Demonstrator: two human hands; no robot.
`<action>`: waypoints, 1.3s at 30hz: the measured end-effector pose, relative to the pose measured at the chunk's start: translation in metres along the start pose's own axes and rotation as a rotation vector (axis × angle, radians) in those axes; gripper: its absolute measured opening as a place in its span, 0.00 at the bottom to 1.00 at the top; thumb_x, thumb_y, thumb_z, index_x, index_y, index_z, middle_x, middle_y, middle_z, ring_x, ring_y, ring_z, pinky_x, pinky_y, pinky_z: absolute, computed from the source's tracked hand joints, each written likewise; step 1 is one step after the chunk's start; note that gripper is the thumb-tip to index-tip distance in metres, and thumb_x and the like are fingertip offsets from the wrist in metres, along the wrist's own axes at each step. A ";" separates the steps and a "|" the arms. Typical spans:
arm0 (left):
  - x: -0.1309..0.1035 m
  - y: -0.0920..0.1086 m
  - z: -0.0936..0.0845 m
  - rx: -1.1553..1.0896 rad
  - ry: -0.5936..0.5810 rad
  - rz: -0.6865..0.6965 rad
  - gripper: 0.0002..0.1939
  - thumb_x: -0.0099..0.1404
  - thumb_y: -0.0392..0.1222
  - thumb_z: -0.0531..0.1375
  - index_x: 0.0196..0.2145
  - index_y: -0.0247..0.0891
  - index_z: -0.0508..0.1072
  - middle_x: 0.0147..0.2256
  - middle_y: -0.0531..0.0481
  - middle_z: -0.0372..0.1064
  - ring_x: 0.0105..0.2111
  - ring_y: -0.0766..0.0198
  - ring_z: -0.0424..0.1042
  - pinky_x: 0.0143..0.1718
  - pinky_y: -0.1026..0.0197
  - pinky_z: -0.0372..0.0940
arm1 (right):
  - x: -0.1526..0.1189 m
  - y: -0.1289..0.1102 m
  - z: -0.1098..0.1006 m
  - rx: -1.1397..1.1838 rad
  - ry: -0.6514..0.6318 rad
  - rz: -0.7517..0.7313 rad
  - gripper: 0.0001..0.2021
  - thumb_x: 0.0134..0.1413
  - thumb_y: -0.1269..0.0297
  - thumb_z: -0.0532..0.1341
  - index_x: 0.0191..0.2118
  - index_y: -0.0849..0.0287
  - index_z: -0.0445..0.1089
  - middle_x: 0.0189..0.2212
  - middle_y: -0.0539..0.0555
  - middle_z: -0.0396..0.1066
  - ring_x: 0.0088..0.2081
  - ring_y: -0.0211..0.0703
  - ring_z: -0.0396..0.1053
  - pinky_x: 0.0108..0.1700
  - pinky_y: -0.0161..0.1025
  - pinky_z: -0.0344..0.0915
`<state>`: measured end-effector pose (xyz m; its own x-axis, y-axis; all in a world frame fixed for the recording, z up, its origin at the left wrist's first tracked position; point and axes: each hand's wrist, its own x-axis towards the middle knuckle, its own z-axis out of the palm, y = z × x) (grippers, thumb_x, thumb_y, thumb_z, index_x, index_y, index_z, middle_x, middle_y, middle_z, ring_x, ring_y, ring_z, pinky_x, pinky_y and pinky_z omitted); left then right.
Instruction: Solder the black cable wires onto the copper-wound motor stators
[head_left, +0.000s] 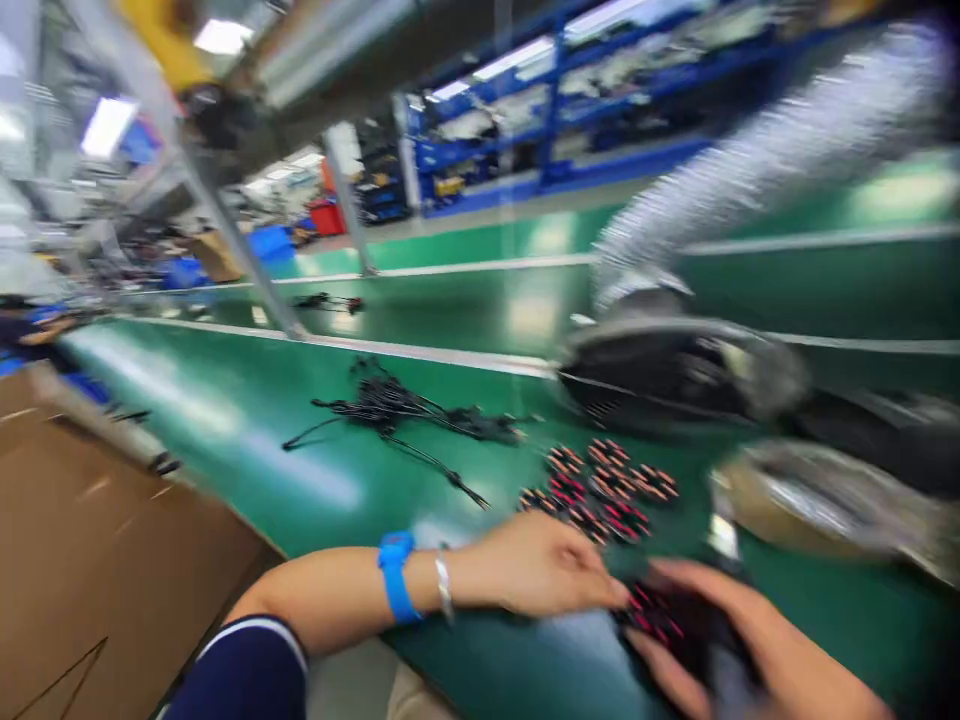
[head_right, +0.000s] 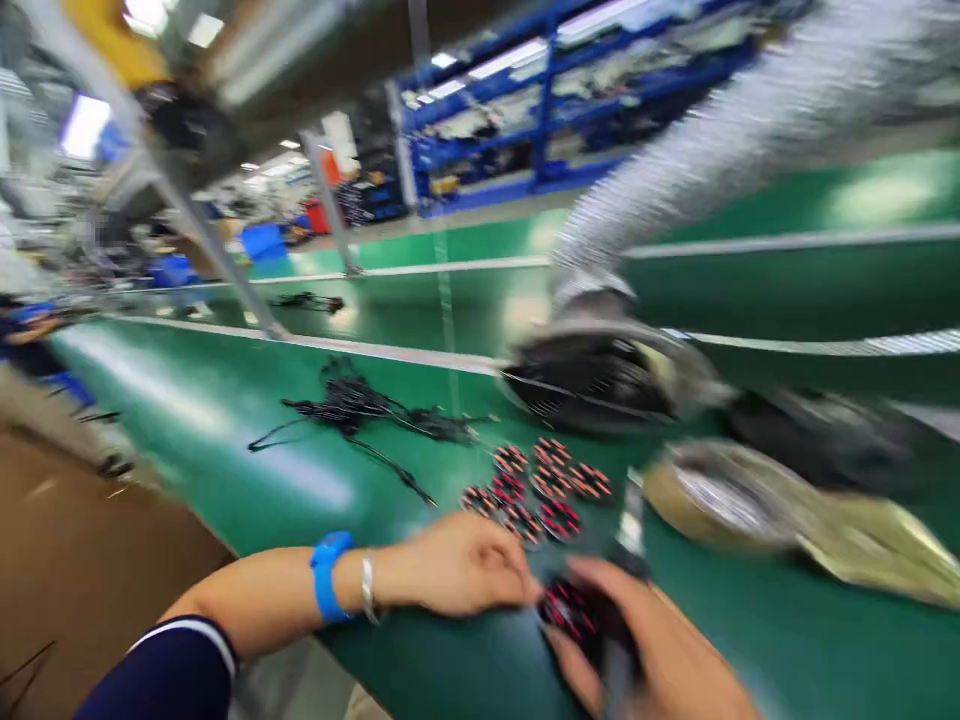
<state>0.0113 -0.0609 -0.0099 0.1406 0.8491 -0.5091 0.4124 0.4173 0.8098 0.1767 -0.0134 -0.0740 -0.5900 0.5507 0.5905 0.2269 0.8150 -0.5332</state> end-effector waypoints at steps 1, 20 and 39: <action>-0.006 0.004 -0.002 0.082 -0.008 0.048 0.16 0.57 0.49 0.64 0.22 0.35 0.68 0.17 0.60 0.55 0.19 0.72 0.53 0.20 0.69 0.48 | -0.008 -0.005 -0.015 -0.048 -0.016 0.052 0.24 0.56 0.62 0.58 0.58 0.42 0.57 0.34 0.57 0.73 0.28 0.53 0.75 0.26 0.48 0.75; -0.005 0.009 -0.011 0.024 -0.131 0.031 0.11 0.58 0.47 0.59 0.26 0.35 0.69 0.16 0.63 0.46 0.18 0.73 0.44 0.20 0.66 0.42 | -0.001 -0.013 -0.034 0.036 -0.058 0.121 0.22 0.50 0.70 0.60 0.52 0.58 0.59 0.36 0.55 0.70 0.35 0.44 0.70 0.36 0.40 0.72; 0.008 0.005 -0.026 0.138 -0.003 0.094 0.13 0.61 0.50 0.57 0.29 0.35 0.68 0.17 0.62 0.49 0.19 0.72 0.47 0.22 0.66 0.45 | -0.001 -0.012 -0.032 -0.004 -0.058 0.044 0.21 0.52 0.70 0.59 0.52 0.57 0.58 0.35 0.55 0.70 0.35 0.45 0.69 0.35 0.40 0.71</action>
<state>-0.0087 -0.0437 -0.0028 0.1873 0.8813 -0.4338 0.5172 0.2869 0.8063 0.1995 -0.0182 -0.0483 -0.6235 0.5747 0.5301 0.2568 0.7909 -0.5554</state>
